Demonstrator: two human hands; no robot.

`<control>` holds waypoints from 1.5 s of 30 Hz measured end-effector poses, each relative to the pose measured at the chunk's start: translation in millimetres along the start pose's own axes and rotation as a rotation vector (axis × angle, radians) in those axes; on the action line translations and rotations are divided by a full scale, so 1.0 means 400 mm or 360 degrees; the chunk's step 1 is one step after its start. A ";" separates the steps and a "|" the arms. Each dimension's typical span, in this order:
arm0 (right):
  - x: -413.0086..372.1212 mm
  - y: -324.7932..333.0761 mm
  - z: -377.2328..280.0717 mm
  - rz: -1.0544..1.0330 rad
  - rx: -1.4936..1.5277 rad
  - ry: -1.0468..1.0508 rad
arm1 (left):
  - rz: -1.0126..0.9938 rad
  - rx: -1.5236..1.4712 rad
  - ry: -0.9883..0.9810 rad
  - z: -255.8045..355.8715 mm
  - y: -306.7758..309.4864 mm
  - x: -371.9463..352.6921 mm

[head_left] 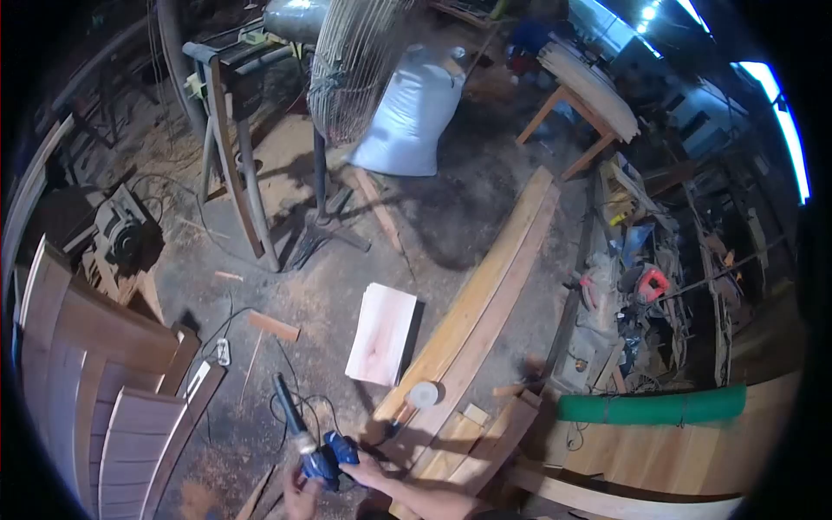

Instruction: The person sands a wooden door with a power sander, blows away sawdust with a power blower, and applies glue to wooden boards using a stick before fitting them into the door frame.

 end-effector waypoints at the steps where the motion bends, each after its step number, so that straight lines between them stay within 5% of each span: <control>1: 0.085 0.021 0.035 0.0103 0.0016 -0.0072 | -0.0151 0.0099 0.0033 -0.023 -0.028 0.002; 6: 0.358 0.244 -0.029 0.0608 -0.0095 -0.0074 | -0.0295 0.0581 0.0144 -0.047 -0.056 0.022; 9: 0.578 0.324 0.119 0.0926 -0.0021 -0.0131 | -0.0272 0.0731 0.0181 -0.093 -0.031 0.006; 14: 0.664 0.479 0.100 0.0801 0.0204 -0.0378 | -0.0277 0.0902 0.0240 -0.186 0.006 -0.068; 17: 0.839 0.528 0.351 0.0945 0.0225 -0.0491 | -0.0336 0.0984 0.0227 -0.244 0.002 -0.114; 19: 0.895 0.591 0.467 0.0804 0.0285 -0.0159 | -0.0409 0.1034 0.0187 -0.288 -0.017 -0.149; 21: 0.870 0.545 0.365 0.0573 0.1054 -0.0125 | -0.0484 0.1068 0.0119 -0.327 -0.053 -0.198; 23: 0.767 0.533 0.214 0.0578 0.1092 0.0160 | -0.0535 0.1072 0.0040 -0.364 -0.095 -0.232; 27: 0.653 0.526 0.204 0.0718 0.0898 0.0055 | -0.0594 0.1052 -0.0062 -0.392 -0.147 -0.291; 31: 0.489 0.475 0.123 0.0499 0.0680 0.0226 | -0.0481 0.1459 -0.0209 -0.461 -0.204 -0.304; 35: 0.464 0.353 0.318 0.0437 0.0082 0.0247 | -0.0708 0.1179 0.0244 -0.397 -0.200 -0.330; 39: 0.137 0.119 0.089 -0.0057 -0.0083 0.0158 | -0.0529 0.0722 0.0048 -0.387 -0.151 -0.368; 41: 0.017 0.034 0.034 -0.0431 -0.0266 0.0063 | -0.0477 0.0612 0.0217 -0.331 -0.077 -0.428; 45: -0.141 -0.069 -0.056 -0.0620 -0.0519 -0.0042 | 0.0197 0.0567 0.0052 -0.401 0.108 -0.525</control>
Point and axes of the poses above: each hand's wrist, its own x-axis towards the middle knuckle, its own y-axis out of the back of the hand, z = x × y, the point moved 5 cm from there along x, towards the middle knuckle, and after that the axes turned 8 degrees about y, right-handed, at the moved point
